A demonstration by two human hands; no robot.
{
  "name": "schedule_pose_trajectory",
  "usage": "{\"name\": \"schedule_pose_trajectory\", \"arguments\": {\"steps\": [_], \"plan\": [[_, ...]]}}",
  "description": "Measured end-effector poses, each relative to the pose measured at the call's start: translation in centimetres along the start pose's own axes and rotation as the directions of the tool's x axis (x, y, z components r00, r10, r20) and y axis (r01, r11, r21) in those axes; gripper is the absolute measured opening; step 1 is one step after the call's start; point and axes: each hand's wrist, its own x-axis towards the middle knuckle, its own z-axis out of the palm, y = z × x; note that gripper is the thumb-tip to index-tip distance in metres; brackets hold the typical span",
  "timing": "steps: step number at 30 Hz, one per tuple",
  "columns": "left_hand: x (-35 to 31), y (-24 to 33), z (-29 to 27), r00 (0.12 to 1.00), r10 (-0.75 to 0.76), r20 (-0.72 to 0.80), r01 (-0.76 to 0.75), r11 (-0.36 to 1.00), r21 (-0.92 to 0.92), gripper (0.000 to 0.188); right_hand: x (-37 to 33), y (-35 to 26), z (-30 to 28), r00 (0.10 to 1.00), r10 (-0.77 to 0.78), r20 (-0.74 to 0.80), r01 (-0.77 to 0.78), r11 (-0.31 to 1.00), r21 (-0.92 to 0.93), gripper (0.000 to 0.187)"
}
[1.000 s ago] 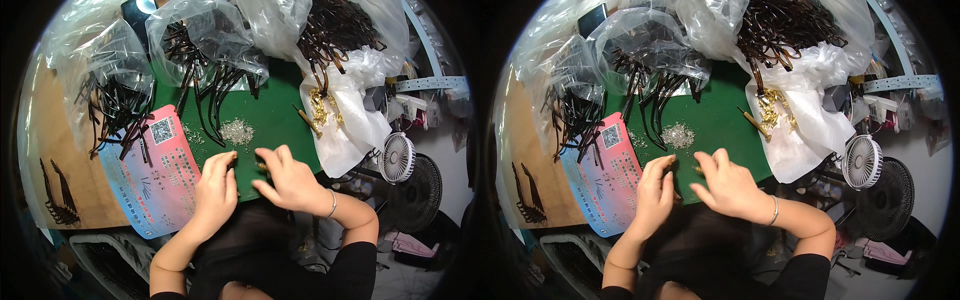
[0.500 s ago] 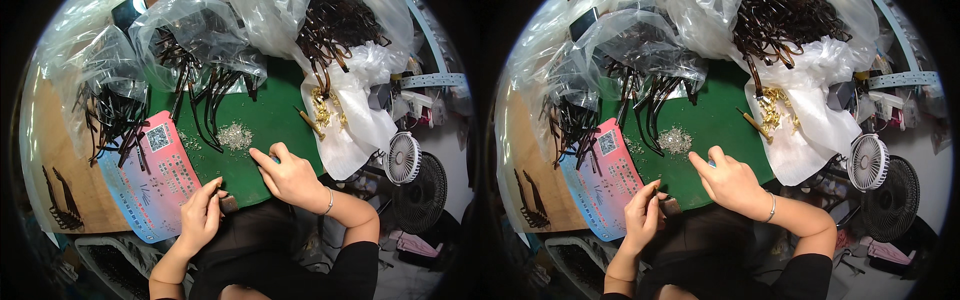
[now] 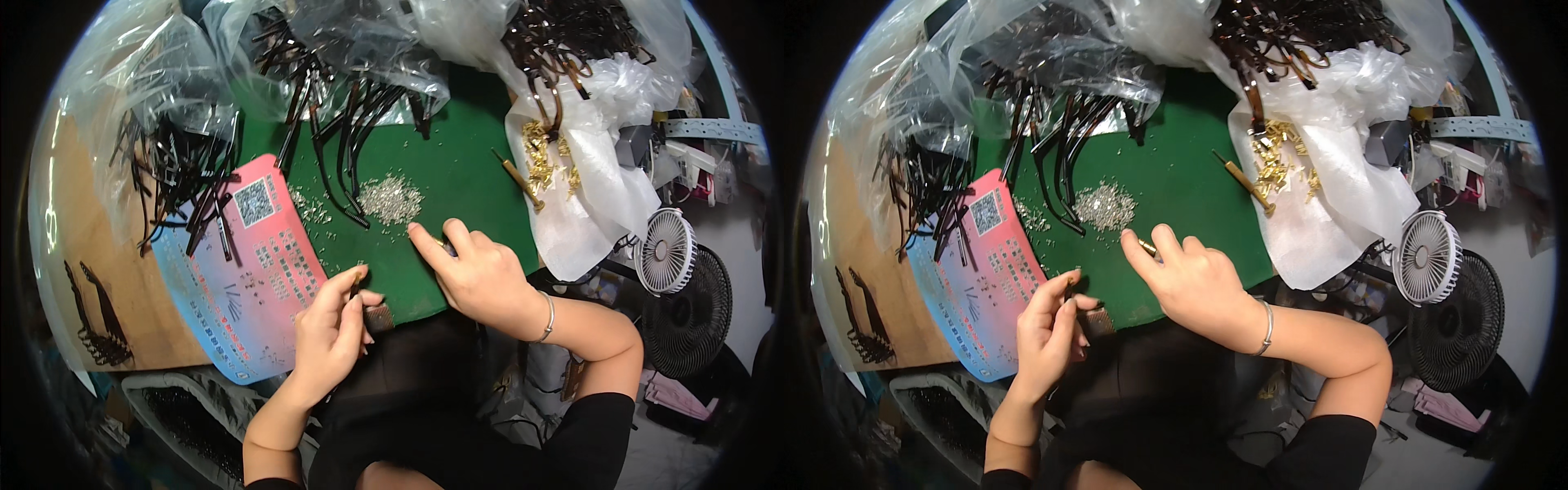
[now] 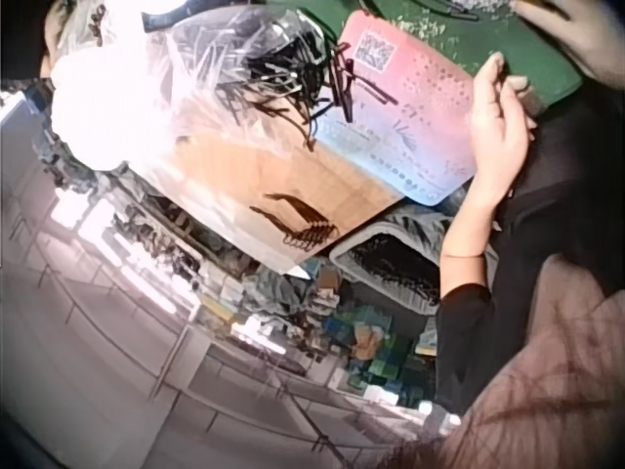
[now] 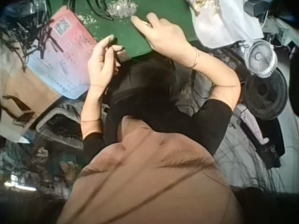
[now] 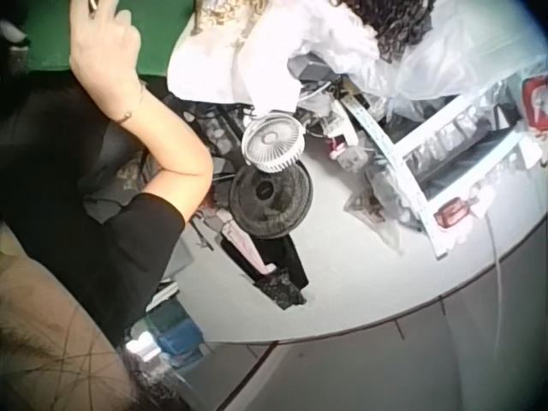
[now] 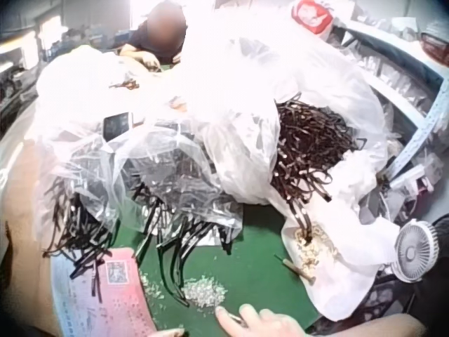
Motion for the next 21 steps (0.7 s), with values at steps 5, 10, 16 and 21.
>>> {"name": "schedule_pose_trajectory", "arguments": {"steps": [5, 10, 16, 21], "plan": [[0.0, -0.1, 0.2, 0.999, 0.018, -0.041, -0.016, 0.998, 0.057, 0.028, 0.5, -0.7, -1.1, 0.984, 0.057, 0.171, -0.11, 0.942, 0.318, 0.041], [-0.1, -1.9, 1.2, 0.932, 0.326, -0.155, -0.251, 0.893, 0.374, 0.025, 0.9, -3.2, -2.1, 0.97, -0.108, 0.218, -0.086, 0.688, 0.721, 0.03], [0.2, -1.9, 1.9, 0.854, 0.476, -0.209, -0.315, 0.793, 0.522, 0.025, 1.3, -3.4, -1.9, 0.976, -0.108, 0.19, -0.048, 0.74, 0.671, 0.025], [0.5, -2.4, 2.0, 0.805, 0.555, -0.209, -0.359, 0.736, 0.574, 0.026, 1.4, -3.5, -2.1, 0.967, -0.109, 0.23, -0.069, 0.757, 0.65, 0.025]]}}
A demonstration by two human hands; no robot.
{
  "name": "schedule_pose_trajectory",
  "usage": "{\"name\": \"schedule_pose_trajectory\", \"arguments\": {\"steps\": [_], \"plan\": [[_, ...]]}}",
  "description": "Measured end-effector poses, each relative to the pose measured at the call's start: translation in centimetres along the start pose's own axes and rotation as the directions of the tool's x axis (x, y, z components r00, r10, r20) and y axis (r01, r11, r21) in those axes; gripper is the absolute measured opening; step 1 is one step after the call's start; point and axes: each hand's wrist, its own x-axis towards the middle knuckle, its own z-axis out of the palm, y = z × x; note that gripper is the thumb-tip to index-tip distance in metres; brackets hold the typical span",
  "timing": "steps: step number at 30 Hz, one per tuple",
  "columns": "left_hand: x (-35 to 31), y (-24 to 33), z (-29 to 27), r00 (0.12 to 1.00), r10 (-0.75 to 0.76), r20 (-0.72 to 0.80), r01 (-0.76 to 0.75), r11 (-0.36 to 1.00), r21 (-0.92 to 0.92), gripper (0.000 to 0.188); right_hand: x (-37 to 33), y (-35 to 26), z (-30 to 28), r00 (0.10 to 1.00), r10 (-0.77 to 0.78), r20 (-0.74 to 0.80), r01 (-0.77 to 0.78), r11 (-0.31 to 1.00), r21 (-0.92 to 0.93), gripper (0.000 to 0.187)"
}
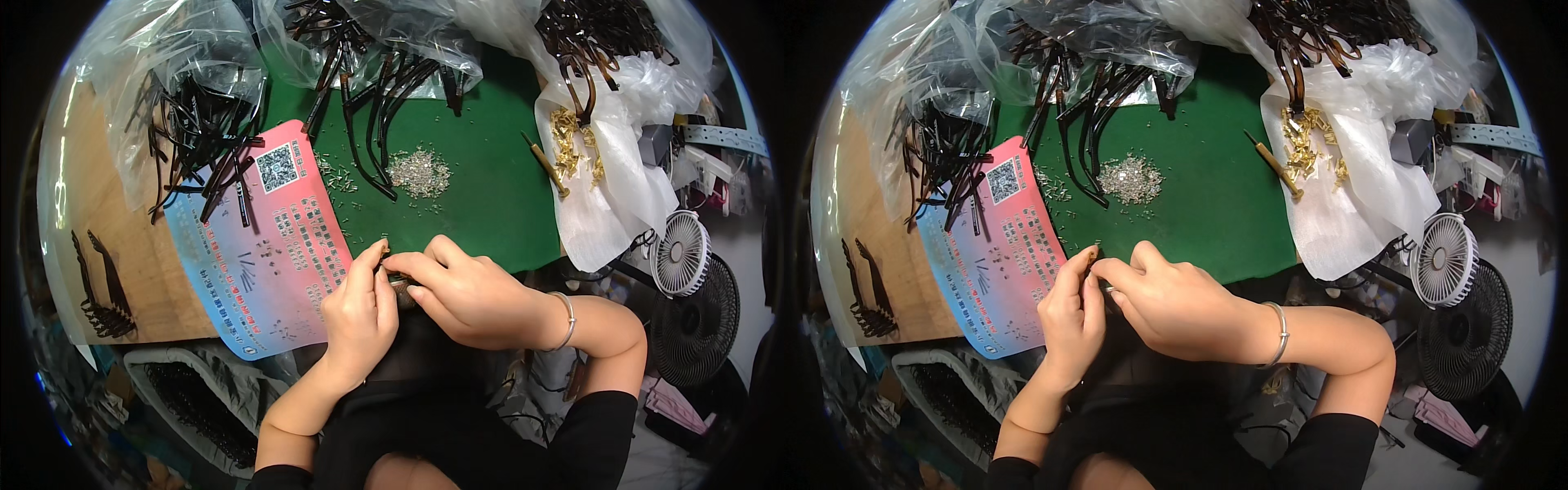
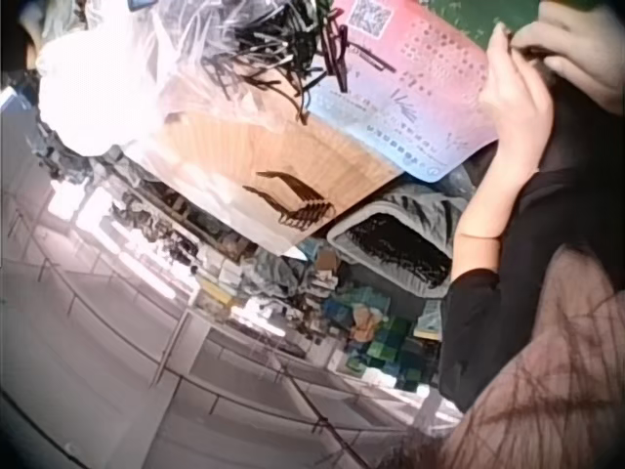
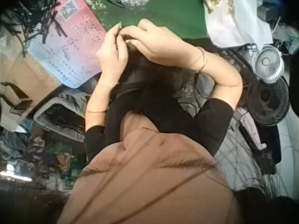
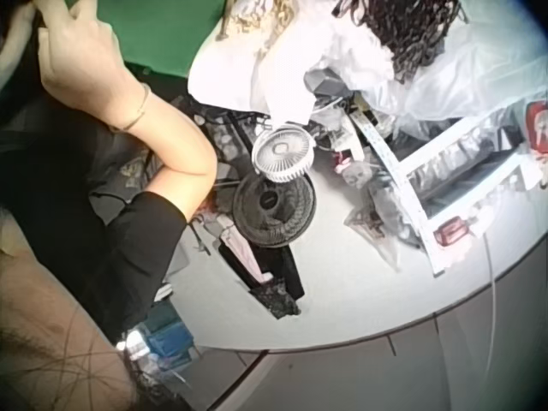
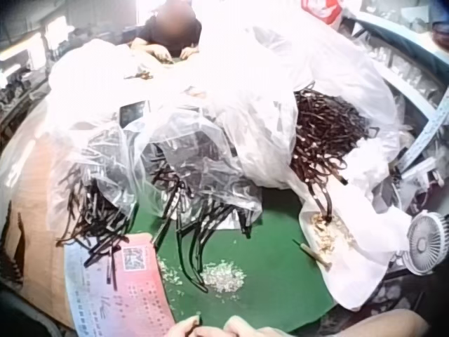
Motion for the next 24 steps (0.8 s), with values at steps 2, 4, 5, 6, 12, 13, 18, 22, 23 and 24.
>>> {"name": "schedule_pose_trajectory", "arguments": {"steps": [2, 4, 5, 6, 12, 13, 18, 22, 23, 24], "plan": [[-0.1, 0.1, 0.0, 1.0, -0.007, 0.006, 0.007, 1.0, 0.03, 0.027, 0.0, 0.0, 0.2, 1.0, 0.007, 0.013, -0.007, 1.0, -0.014, 0.026], [-0.1, 0.2, 0.0, 1.0, 0.003, 0.008, -0.004, 0.999, 0.051, 0.027, 0.0, -0.5, 0.4, 0.996, 0.083, 0.021, -0.083, 0.997, -0.004, 0.026], [-0.1, 0.0, 0.2, 1.0, 0.018, 0.007, -0.018, 0.998, 0.056, 0.028, 0.0, -0.7, 0.3, 0.992, 0.12, 0.026, -0.12, 0.993, -0.001, 0.026], [-0.1, 0.0, 0.2, 0.999, 0.032, 0.005, -0.032, 0.998, 0.062, 0.028, 0.1, -0.3, 0.3, 0.99, 0.127, 0.061, -0.133, 0.986, 0.102, 0.027], [0.3, -0.4, -0.1, 0.998, 0.017, 0.055, -0.018, 1.0, 0.016, 0.027, 1.7, 0.7, -0.7, 0.946, 0.203, 0.255, -0.293, 0.869, 0.398, 0.03], [0.3, -0.4, -0.1, 0.998, 0.015, 0.063, -0.016, 1.0, 0.014, 0.027, 1.7, 0.7, -0.6, 0.944, 0.205, 0.258, -0.294, 0.879, 0.375, 0.03], [0.5, -0.4, -0.4, 0.996, 0.002, 0.087, 0.001, 0.999, -0.038, 0.027, 1.7, 0.9, -0.2, 0.957, 0.181, 0.228, -0.249, 0.914, 0.321, 0.03], [0.6, -0.4, -0.5, 0.997, 0.002, 0.082, 0.002, 0.999, -0.054, 0.027, 1.6, -0.3, -0.3, 0.941, 0.232, 0.248, -0.275, 0.949, 0.155, 0.028], [0.6, -0.4, -0.6, 0.996, -0.002, 0.093, 0.007, 0.999, -0.048, 0.027, 1.6, -0.6, -0.4, 0.93, 0.26, 0.261, -0.294, 0.95, 0.101, 0.028], [0.6, -0.3, -0.6, 0.994, -0.006, 0.105, 0.01, 0.999, -0.042, 0.026, 1.5, -0.8, -0.4, 0.918, 0.288, 0.273, -0.312, 0.949, 0.048, 0.029]]}}
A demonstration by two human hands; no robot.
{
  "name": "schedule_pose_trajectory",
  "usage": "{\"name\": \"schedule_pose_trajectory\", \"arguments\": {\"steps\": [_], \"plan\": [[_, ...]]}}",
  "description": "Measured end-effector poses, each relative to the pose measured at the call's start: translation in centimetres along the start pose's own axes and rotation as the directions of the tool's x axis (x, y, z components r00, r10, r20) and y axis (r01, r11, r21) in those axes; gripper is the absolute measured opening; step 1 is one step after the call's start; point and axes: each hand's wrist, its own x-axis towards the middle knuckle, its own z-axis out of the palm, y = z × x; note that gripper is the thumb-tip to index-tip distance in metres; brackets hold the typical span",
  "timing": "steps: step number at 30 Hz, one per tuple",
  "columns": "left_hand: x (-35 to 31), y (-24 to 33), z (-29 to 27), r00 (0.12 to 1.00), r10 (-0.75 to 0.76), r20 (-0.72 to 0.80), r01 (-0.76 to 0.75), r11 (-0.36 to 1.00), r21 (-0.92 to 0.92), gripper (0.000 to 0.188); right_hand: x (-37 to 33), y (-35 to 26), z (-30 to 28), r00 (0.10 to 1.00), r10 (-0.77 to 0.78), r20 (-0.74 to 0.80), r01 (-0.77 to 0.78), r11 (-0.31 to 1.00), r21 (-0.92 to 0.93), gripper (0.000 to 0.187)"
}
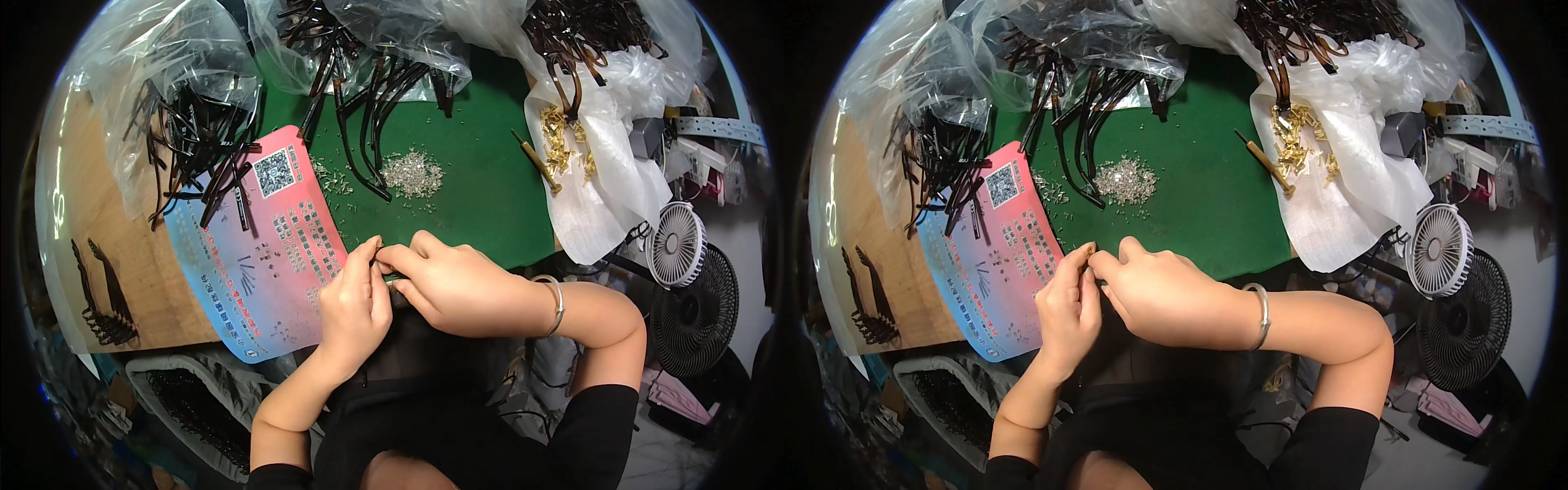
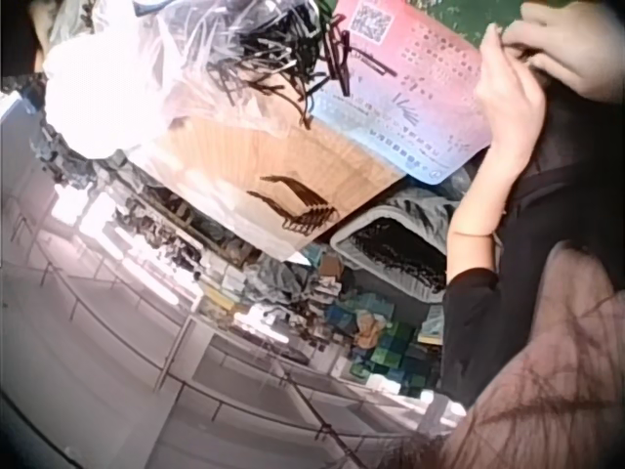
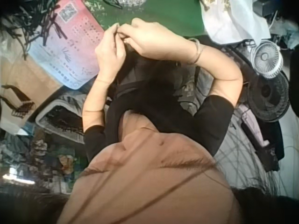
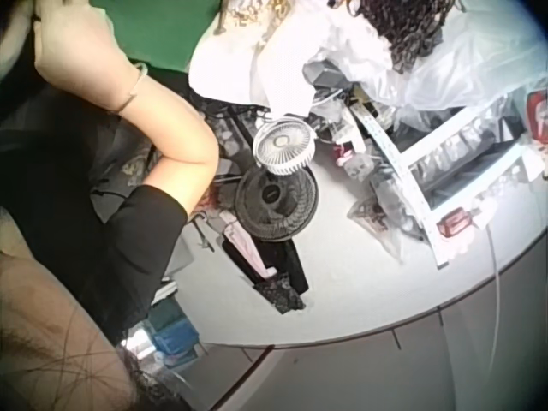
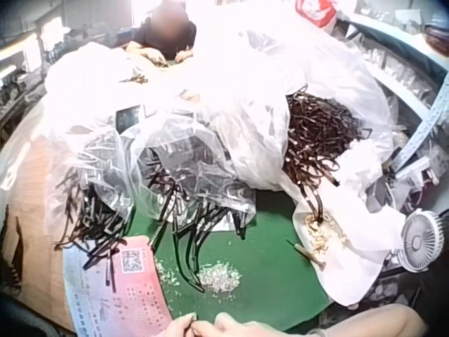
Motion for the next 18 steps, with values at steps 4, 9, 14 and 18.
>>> {"name": "schedule_pose_trajectory", "arguments": {"steps": [4, 9, 14, 18], "plan": [[-0.1, 0.1, -0.1, 0.998, -0.058, 0.037, 0.058, 0.998, -0.001, 0.025, 0.5, 0.7, -0.2, 0.998, -0.058, 0.002, 0.058, 0.998, 0.039, 0.028], [0.0, 0.5, 0.0, 0.998, -0.044, 0.046, 0.044, 0.999, 0.0, 0.026, 0.1, 1.8, 0.1, 0.991, -0.112, -0.072, 0.122, 0.98, 0.155, 0.028], [0.4, 1.2, 0.1, 0.997, 0.059, 0.047, -0.058, 0.998, -0.03, 0.03, -2.8, 1.9, 0.4, 0.95, -0.184, -0.253, 0.149, 0.977, -0.153, 0.038], [5.7, 1.9, 0.2, 0.987, 0.117, -0.108, -0.115, 0.993, 0.026, 0.032, -2.6, 3.1, 0.3, 0.912, -0.173, -0.372, 0.129, 0.982, -0.141, 0.033]]}}
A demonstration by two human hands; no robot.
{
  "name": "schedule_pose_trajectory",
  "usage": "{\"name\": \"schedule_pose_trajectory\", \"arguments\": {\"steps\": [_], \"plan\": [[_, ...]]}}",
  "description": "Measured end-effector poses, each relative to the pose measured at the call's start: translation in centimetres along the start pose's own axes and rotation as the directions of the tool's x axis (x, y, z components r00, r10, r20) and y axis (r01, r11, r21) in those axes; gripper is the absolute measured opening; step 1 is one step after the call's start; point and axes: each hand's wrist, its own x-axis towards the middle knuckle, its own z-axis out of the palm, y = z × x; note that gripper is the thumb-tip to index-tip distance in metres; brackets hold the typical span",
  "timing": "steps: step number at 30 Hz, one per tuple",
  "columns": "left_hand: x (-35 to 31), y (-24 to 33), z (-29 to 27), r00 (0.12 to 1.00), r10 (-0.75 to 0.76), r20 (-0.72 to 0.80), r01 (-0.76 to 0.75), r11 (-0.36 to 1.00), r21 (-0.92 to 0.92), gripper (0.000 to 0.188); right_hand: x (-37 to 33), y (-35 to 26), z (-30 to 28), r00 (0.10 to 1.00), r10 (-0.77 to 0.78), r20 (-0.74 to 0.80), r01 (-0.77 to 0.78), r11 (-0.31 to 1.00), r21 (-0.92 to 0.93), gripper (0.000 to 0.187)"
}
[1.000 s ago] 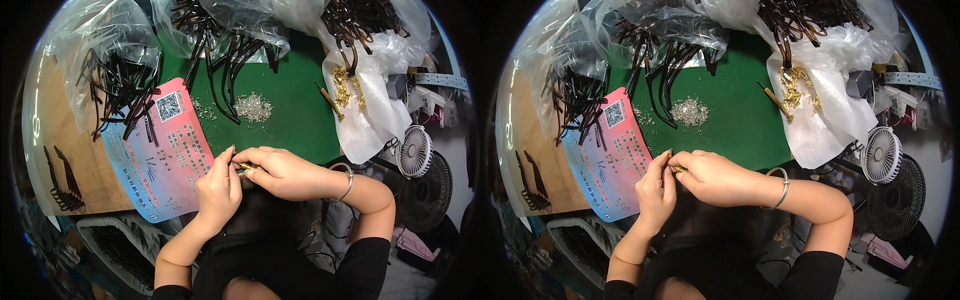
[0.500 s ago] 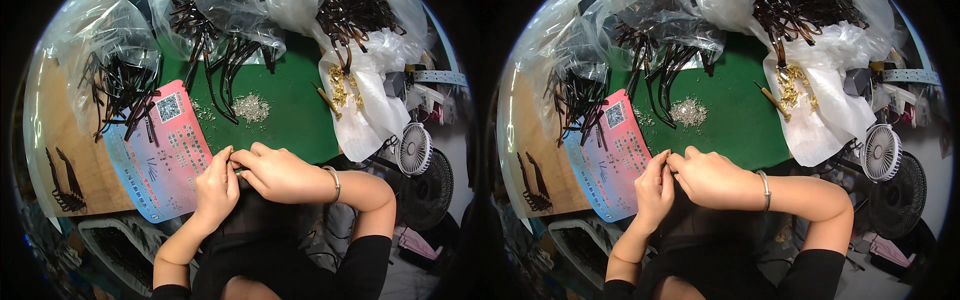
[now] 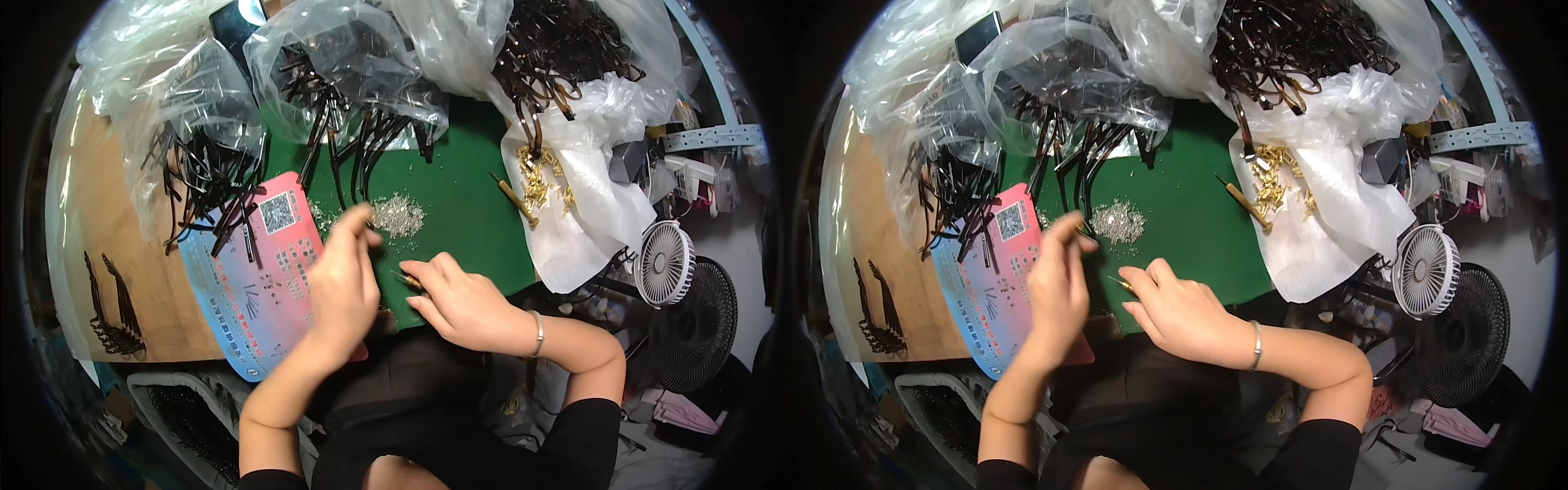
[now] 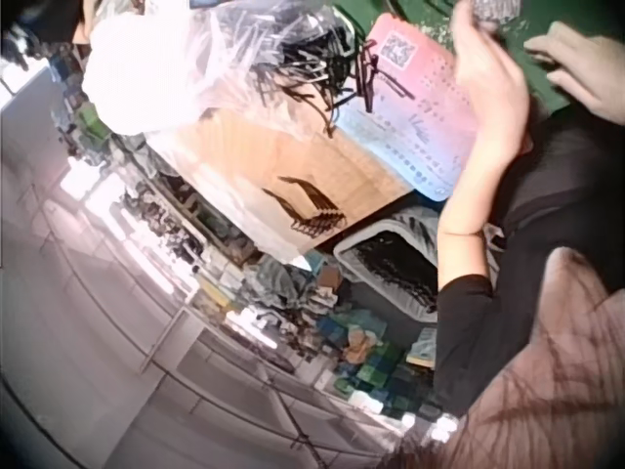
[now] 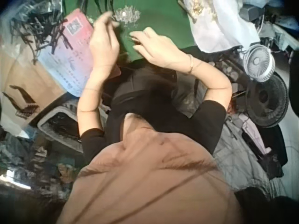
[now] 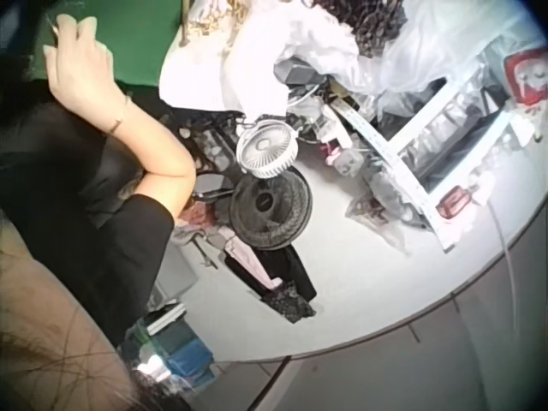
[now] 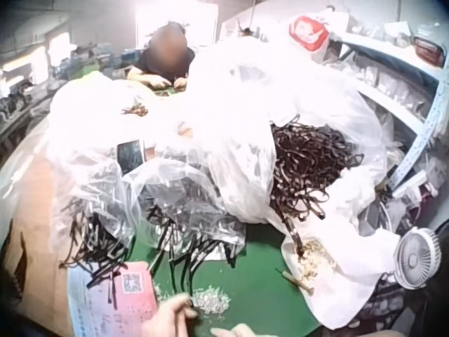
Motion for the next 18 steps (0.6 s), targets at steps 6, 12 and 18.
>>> {"name": "schedule_pose_trajectory", "arguments": {"steps": [6, 12, 18], "plan": [[10.3, -2.2, 2.4, 0.999, 0.032, 0.037, -0.045, 0.893, 0.448, 0.034, 0.1, 2.4, 0.7, 0.997, 0.034, -0.076, -0.024, 0.99, 0.137, 0.03], [11.1, -3.3, 2.8, 0.966, 0.247, -0.077, -0.201, 0.905, 0.375, 0.03, -1.4, 3.8, -0.5, 0.999, 0.034, -0.025, -0.027, 0.969, 0.247, 0.028], [8.8, -0.4, -2.7, 0.955, 0.261, -0.145, -0.257, 0.965, 0.043, 0.014, -2.5, 5.7, -5.9, 0.959, 0.195, -0.205, -0.181, 0.98, 0.084, 0.018]]}}
